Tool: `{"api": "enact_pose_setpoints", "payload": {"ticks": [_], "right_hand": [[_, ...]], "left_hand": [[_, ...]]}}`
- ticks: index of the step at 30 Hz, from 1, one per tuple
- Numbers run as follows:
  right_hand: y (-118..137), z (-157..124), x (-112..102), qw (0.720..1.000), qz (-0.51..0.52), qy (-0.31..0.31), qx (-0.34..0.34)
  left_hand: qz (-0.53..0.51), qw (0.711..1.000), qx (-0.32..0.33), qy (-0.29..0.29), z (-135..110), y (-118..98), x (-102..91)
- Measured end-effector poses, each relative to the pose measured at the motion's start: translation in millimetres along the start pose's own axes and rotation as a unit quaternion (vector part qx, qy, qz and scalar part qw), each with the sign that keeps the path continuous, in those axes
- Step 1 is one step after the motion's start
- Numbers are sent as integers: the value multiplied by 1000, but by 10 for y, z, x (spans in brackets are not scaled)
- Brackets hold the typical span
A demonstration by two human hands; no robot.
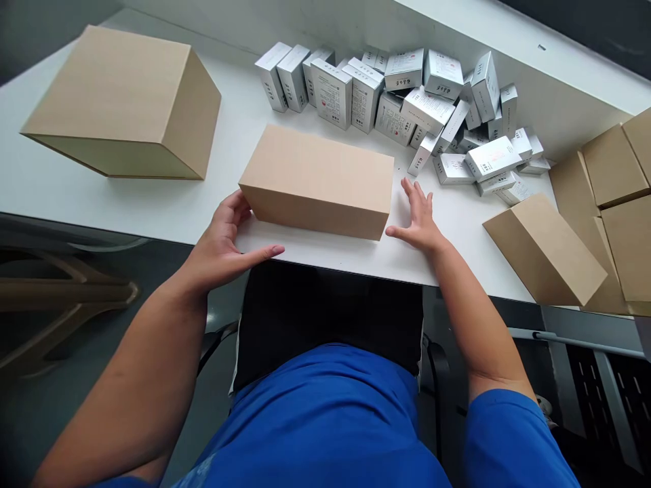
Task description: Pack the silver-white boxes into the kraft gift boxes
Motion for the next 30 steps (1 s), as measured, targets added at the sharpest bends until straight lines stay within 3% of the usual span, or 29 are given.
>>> {"api": "enact_pose_setpoints", "payload": {"ticks": [12,18,22,24,26,28,30], "right_hand": [[405,-108,38,994,-106,7,-40],[470,-122,75,987,-146,13,-64],[497,-135,114,983,-160,21,-87],[498,-139,116,981,-170,18,-87],[502,-142,103,980,-182,11,-81],[525,-146,82,978,-193,2,-78],[560,-151,57,977,-200,-9,-79]], "left_hand": [[82,986,-35,-143,5,112,-27],[127,951,-115,-259,-36,20,-70],[25,949,-143,-279,-28,-101,18],[-80,941,-147,-293,-39,-231,36],[-148,931,-109,-316,-39,-495,-24],[-162,933,-23,-321,11,-882,-124],[-127,950,63,-277,140,-1250,-150]]}}
Point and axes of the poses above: each hand's wrist, its own z-axis towards the middle knuckle, its own x-axis out of the palm, y = z × x, the point moved 8 cm from there along z, towards the middle knuckle, and after that the axes turned 8 degrees about -y, right-handed, at the moved point
